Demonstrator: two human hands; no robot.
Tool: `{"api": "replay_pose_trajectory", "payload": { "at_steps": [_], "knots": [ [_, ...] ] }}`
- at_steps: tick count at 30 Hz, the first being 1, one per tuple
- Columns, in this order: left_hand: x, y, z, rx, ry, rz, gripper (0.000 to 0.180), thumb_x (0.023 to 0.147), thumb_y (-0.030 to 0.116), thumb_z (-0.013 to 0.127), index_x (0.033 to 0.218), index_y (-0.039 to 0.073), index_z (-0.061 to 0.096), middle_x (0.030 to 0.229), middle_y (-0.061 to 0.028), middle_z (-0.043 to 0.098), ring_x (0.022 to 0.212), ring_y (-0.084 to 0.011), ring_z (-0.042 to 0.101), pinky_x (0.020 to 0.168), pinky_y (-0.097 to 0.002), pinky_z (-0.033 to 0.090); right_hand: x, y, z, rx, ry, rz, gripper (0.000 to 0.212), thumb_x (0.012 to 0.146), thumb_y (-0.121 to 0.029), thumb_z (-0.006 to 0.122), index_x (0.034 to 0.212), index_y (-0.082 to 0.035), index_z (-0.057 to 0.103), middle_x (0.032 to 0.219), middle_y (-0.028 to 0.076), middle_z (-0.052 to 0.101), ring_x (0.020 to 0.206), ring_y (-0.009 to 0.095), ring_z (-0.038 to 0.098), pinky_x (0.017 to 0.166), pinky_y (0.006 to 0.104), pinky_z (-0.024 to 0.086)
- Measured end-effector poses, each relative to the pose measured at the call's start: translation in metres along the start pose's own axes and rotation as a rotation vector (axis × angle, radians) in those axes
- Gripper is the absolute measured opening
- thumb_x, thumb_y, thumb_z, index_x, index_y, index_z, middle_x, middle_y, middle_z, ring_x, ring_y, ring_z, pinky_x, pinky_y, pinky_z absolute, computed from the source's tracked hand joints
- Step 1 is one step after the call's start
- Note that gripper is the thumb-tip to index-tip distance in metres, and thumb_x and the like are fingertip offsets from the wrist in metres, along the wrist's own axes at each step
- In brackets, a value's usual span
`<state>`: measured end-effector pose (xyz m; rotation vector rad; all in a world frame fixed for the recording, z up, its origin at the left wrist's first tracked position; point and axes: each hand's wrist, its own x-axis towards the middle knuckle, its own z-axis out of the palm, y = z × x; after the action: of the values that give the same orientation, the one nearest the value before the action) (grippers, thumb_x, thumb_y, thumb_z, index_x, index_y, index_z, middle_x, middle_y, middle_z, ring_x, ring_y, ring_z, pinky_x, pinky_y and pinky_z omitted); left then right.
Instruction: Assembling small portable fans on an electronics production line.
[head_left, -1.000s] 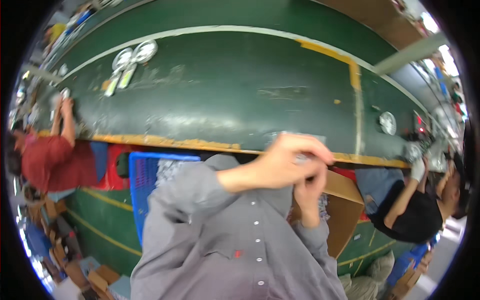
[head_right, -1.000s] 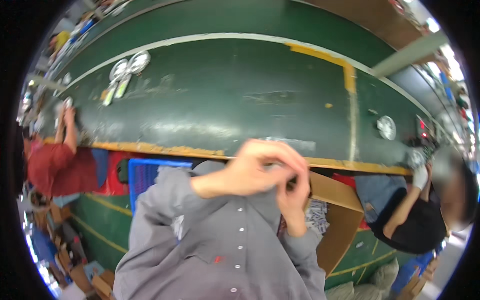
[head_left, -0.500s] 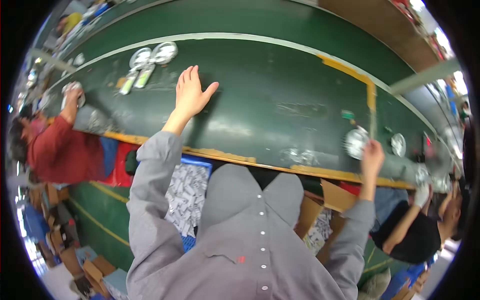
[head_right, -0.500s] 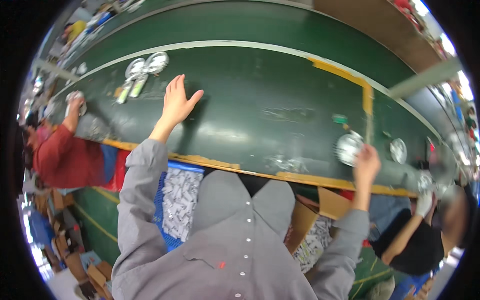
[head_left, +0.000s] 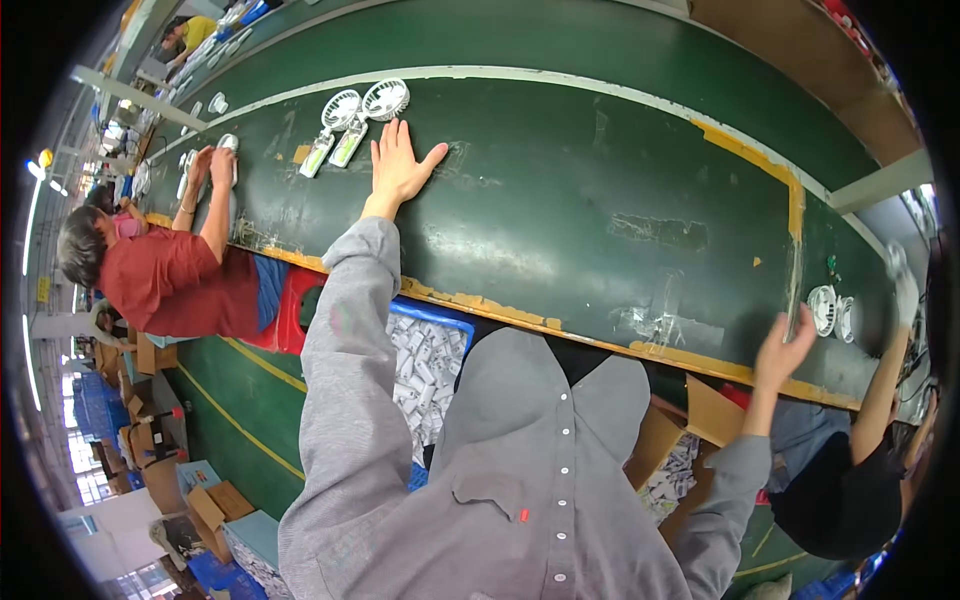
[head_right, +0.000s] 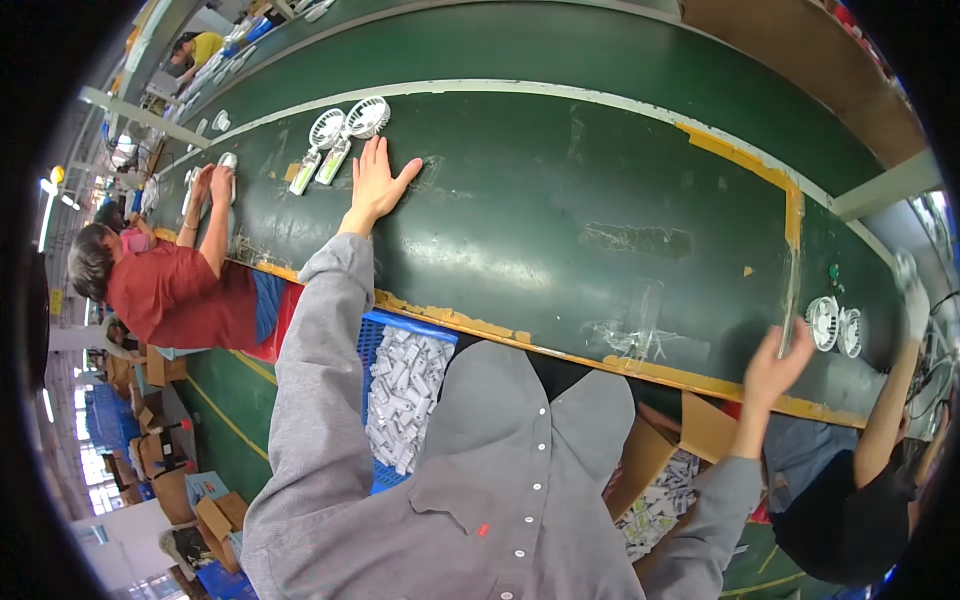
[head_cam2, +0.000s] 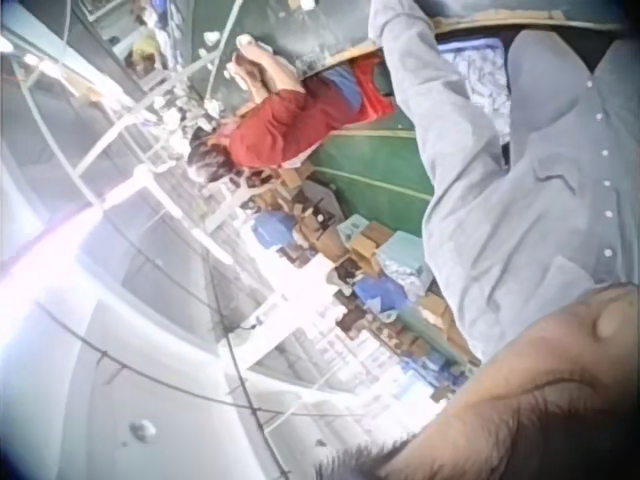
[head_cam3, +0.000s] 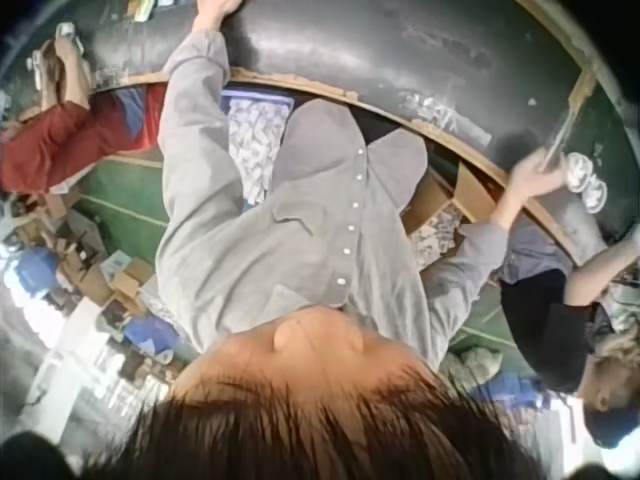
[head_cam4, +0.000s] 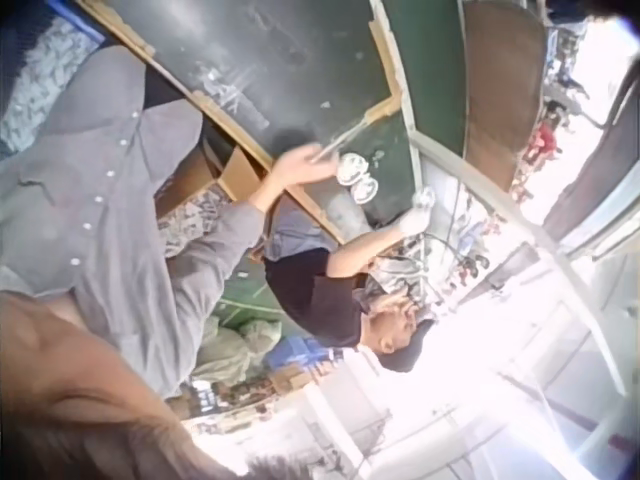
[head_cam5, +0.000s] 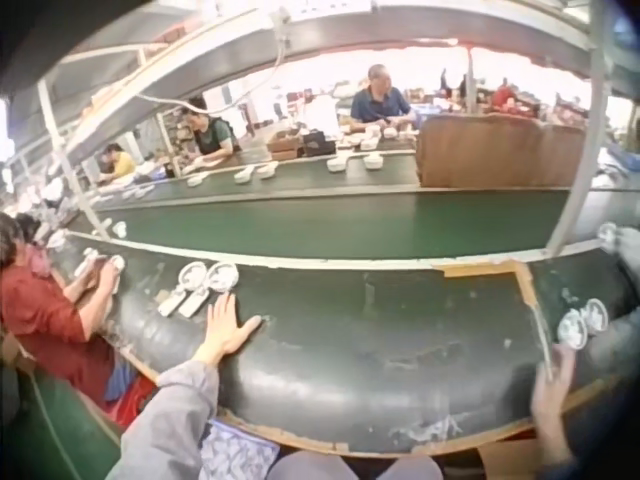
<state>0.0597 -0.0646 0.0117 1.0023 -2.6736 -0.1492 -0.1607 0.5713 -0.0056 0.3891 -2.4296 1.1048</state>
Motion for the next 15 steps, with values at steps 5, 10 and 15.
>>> {"api": "replay_pose_trajectory", "payload": {
  "at_steps": [5, 10, 15],
  "knots": [
    [-0.038, 0.02, -0.011, -0.292, -0.027, 0.34, 0.078, 0.085, 0.04, 0.068, 0.143, -0.005, 0.04, 0.146, -0.0249, 0.043, 0.136, -0.0391, 0.041, 0.116, -0.0434, 0.031, -0.075, -0.141, 0.038, 0.113, -0.321, -0.333, 0.045, 0.081, -0.007, 0.066, 0.124, 0.001, 0.057, 0.125, 0.019, 0.057, 0.119, 0.036, 0.053, 0.103, 0.0448, 0.043],
    [-0.089, 0.061, -0.044, -0.426, -0.116, 0.714, 0.084, 0.078, 0.038, 0.071, 0.146, 0.001, 0.038, 0.15, -0.0224, 0.04, 0.142, -0.038, 0.036, 0.12, -0.0498, 0.024, -0.122, -0.228, 0.094, 0.344, -0.781, -0.747, 0.063, 0.081, -0.025, 0.07, 0.137, -0.004, 0.05, 0.145, 0.017, 0.046, 0.136, 0.036, 0.042, 0.113, 0.0496, 0.034],
    [-0.043, -0.017, -0.05, -0.18, 0.152, 0.235, 0.07, 0.09, 0.034, 0.069, 0.143, -0.003, 0.04, 0.145, -0.0264, 0.044, 0.136, -0.04, 0.042, 0.114, -0.0448, 0.033, -0.148, -0.284, 0.147, 0.289, -1.057, -1.057, 0.076, 0.087, -0.04, 0.066, 0.149, -0.007, 0.038, 0.157, 0.013, 0.032, 0.147, 0.031, 0.027, 0.121, 0.0466, 0.02]
  ]
}}
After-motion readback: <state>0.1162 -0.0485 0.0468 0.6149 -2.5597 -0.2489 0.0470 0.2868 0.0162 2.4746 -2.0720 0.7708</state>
